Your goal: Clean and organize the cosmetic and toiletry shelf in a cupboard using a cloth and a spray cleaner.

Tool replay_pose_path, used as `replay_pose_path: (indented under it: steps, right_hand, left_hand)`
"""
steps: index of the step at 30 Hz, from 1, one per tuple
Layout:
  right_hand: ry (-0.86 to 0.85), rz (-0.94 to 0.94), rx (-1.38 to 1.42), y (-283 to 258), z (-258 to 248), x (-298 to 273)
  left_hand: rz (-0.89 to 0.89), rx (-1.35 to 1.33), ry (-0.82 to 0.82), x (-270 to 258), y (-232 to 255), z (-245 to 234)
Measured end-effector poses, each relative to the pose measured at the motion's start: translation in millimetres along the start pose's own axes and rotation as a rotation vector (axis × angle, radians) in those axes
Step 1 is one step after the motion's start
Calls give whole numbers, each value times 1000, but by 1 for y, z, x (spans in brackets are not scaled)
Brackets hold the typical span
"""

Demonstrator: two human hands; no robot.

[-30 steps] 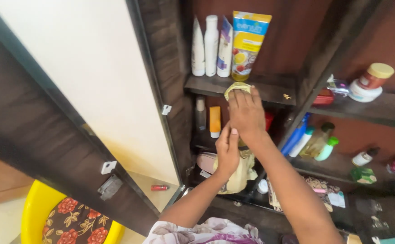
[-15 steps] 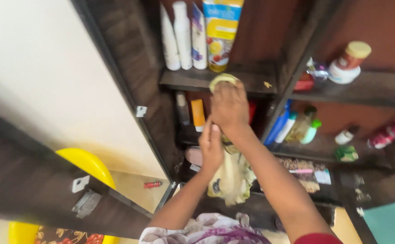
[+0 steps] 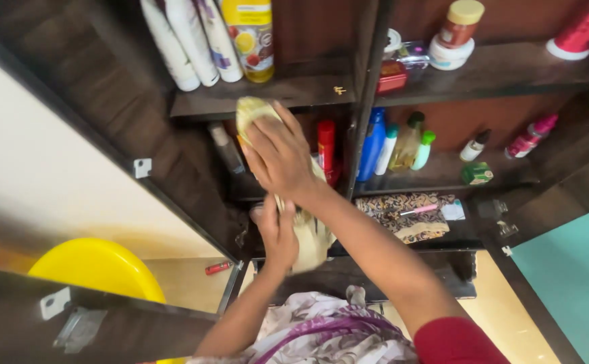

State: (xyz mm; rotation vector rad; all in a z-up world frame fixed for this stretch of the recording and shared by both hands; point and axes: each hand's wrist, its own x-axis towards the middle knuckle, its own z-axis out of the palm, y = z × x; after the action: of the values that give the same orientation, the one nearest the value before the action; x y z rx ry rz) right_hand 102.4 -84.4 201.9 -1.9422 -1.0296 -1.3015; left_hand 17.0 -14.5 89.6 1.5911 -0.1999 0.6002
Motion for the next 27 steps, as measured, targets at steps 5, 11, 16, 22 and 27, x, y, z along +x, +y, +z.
replay_pose_path:
  steps: [5,11,16,22,27]
  right_hand:
    - [78,204,41,-17,-59,-92]
    - [-34,1123,494,9,-106,-234]
    - [129,1667,848,41,-146,-334]
    - [375,1922,937,59,-176,-418]
    - [174,1798,795,81,-186,-444]
  left_hand:
    - [19,93,-205,-63,-28,8]
    - [-355,46,-620,-95,-93,35]
    - [-477,155,-901,-138,-148,74]
    - [-312,265,-946,-211,-235,126]
    - [-385,327,-857,-214,-203,147]
